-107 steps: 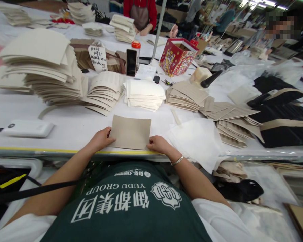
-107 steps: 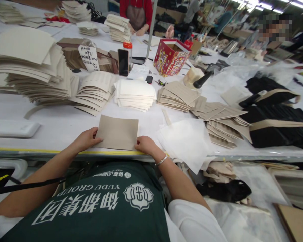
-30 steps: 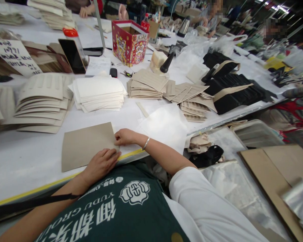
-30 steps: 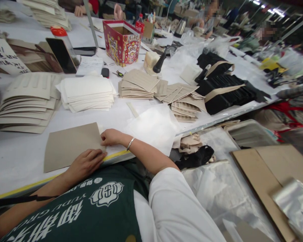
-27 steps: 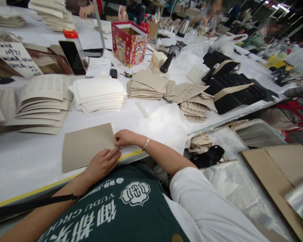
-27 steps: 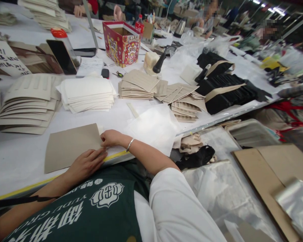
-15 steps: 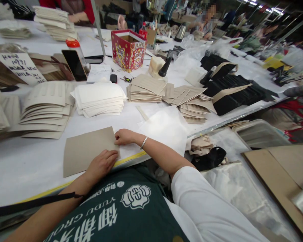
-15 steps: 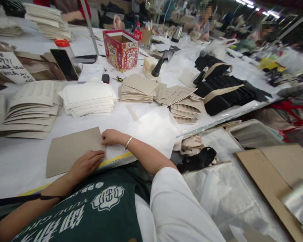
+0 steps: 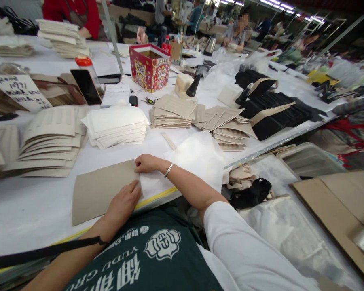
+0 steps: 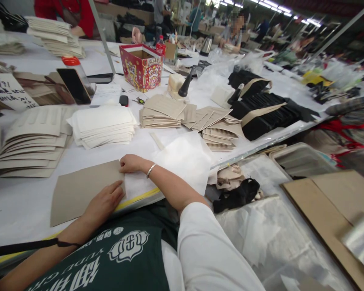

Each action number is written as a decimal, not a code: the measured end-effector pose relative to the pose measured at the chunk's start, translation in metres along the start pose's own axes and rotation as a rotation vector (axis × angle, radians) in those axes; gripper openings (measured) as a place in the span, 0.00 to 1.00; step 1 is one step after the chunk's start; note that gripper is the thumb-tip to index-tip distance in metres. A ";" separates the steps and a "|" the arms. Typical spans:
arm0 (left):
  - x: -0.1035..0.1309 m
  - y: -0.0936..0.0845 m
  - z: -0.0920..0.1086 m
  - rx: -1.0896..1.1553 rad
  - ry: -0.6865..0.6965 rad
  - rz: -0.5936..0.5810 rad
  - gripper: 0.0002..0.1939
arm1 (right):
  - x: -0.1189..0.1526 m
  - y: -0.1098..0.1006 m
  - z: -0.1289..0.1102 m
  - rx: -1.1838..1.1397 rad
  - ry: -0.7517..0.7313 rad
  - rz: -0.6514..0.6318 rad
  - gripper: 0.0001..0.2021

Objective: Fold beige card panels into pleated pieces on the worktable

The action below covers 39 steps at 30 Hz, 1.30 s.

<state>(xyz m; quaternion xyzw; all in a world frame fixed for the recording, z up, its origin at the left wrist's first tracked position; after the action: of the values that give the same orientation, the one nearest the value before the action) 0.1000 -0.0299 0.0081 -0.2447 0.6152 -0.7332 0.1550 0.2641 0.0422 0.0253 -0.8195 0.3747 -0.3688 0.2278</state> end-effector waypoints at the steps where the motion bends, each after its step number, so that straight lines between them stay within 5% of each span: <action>1: -0.001 0.000 -0.001 0.001 -0.002 -0.014 0.13 | -0.001 0.000 0.001 -0.011 0.003 -0.006 0.06; 17: -0.017 -0.003 -0.011 0.010 -0.072 -0.213 0.12 | -0.018 -0.015 0.000 0.079 0.024 -0.010 0.06; 34: -0.035 0.026 -0.031 -0.014 -0.149 -0.212 0.08 | -0.030 -0.027 0.001 0.064 0.066 -0.021 0.07; 39: -0.039 0.022 -0.029 -0.004 -0.150 -0.206 0.07 | -0.035 -0.024 -0.001 0.124 0.075 -0.035 0.07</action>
<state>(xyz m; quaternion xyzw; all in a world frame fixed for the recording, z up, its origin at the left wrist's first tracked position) 0.1143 0.0105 -0.0240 -0.3611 0.5750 -0.7237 0.1239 0.2580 0.0846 0.0267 -0.7960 0.3448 -0.4256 0.2575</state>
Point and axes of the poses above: each hand's wrist, its own x-axis away from the middle knuckle, its own y-axis out of the palm, z = x × y, the point moved 2 cm from there along -x, towards the middle knuckle, and after that the axes turned 7 degrees about -z, right-handed, at the moved point
